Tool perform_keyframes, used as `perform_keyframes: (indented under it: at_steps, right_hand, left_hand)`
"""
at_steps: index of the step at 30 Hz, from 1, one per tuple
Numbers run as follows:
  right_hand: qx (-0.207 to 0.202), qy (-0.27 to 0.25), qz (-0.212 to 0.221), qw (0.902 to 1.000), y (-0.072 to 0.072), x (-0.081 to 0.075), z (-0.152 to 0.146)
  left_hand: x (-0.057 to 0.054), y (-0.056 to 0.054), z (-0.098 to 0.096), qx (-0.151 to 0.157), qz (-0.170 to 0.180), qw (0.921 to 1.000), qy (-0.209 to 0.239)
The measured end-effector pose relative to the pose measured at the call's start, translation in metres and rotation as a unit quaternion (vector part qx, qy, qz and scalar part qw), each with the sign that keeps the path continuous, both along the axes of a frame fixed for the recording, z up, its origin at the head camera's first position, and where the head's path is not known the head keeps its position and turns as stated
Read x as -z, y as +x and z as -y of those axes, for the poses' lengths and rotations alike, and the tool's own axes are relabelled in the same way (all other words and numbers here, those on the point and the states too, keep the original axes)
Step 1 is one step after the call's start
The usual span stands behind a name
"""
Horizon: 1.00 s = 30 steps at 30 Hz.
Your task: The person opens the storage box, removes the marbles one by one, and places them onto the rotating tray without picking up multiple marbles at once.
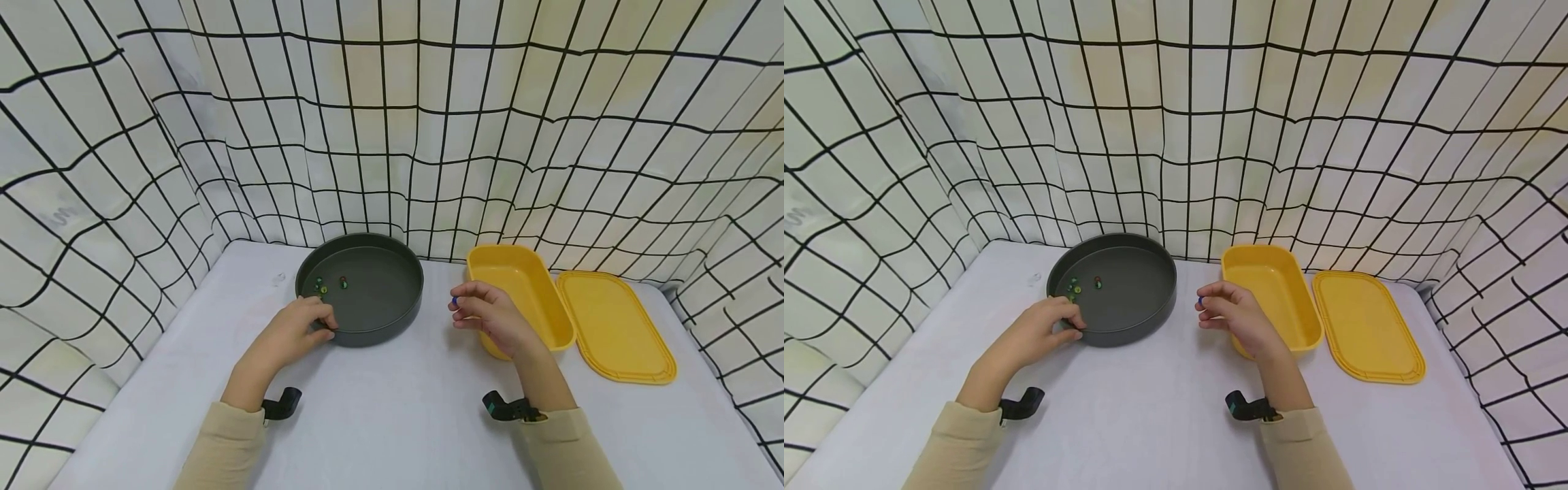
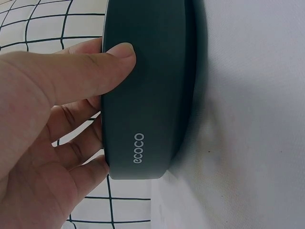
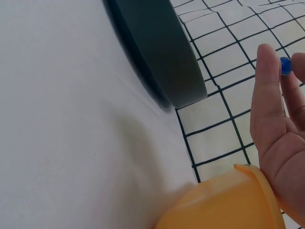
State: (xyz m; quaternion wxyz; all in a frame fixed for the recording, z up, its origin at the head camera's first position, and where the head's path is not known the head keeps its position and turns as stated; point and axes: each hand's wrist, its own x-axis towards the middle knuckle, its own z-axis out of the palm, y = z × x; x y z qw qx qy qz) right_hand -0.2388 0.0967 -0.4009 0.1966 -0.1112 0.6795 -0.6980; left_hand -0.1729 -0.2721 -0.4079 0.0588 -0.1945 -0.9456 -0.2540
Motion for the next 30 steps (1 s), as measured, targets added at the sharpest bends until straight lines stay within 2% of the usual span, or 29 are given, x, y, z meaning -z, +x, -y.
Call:
perform_keyframes:
  at_steps: [16,30]
  right_hand:
    - [-0.011,0.006,0.004,0.9999,0.003,-0.002,0.007]
    - [-0.031,-0.002,0.001,0.9995,0.006,0.003,0.016]
  left_hand:
    - [0.001,-0.001,0.000,0.000,0.003,1.0000,-0.004]
    - [0.001,-0.001,0.000,0.001,0.002,1.0000,-0.002]
